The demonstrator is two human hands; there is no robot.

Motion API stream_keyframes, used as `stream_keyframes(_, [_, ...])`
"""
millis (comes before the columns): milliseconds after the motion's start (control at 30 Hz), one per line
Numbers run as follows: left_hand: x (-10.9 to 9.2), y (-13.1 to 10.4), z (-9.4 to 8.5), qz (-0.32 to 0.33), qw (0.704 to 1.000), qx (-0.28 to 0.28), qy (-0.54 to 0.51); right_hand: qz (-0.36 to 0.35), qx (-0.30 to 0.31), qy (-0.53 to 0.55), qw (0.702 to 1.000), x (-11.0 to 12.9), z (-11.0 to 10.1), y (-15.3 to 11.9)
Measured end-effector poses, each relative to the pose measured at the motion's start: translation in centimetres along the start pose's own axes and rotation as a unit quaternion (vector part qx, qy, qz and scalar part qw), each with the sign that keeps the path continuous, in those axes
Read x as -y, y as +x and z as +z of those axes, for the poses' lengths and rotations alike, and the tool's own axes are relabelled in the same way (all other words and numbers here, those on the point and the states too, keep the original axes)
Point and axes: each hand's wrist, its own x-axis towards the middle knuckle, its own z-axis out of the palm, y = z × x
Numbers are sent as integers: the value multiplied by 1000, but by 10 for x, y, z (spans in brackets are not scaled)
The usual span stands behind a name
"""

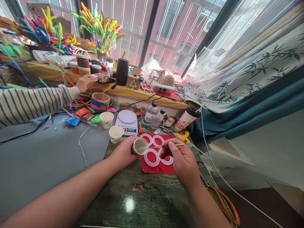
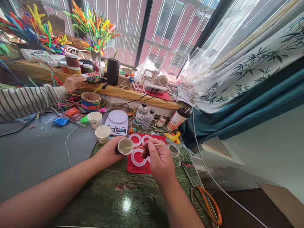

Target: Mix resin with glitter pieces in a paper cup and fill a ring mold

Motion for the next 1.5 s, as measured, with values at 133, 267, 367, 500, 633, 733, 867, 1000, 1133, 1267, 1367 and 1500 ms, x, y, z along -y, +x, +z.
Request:
stream_keyframes(133, [2,0,1,-1,1000,-3,0,10,-8,13,1000,-1,-1,1])
stream_keyframes(267, [2,0,0,1,1000,-1,1,23,-15,20,999,-3,-3,4])
stream_keyframes(367, [1,0,0,2,1000,-4,1,23,-9,19,1000,-3,-3,5])
stream_keyframes(500, [0,0,0,0,1000,-3,0,16,5,10,1000,-2,-3,6])
stream_keyframes(633, [-1,0,0,-5,1000,-1,1,5,18,2,1000,-3,-3,6])
stream_keyframes(733, [-1,0,0,-7,1000,1,1,-1,22,0,1000,-3,-3,6])
stream_keyframes(867, [-3,1,-1,-8,1000,2,0,-2,16,-1,1000,-3,-1,6])
stream_keyframes(1000, [-4,1,-1,-7,1000,0,-2,0,12,0,1000,-3,0,6])
stream_keyframes(1133, [-4,0,-1,-5,1000,-2,-2,5,12,1,1000,-1,-1,6])
stream_keyframes(1267, [-3,0,-1,-2,1000,0,-3,2,3,-5,1000,0,-2,6])
stream_keyframes(1367, [-3,1,-1,0,1000,-2,-2,-11,-2,-9,1000,-1,-1,5])
stream_keyframes(1500, [-3,1,-1,0,1000,-3,-1,-13,8,-3,1000,-2,1,5])
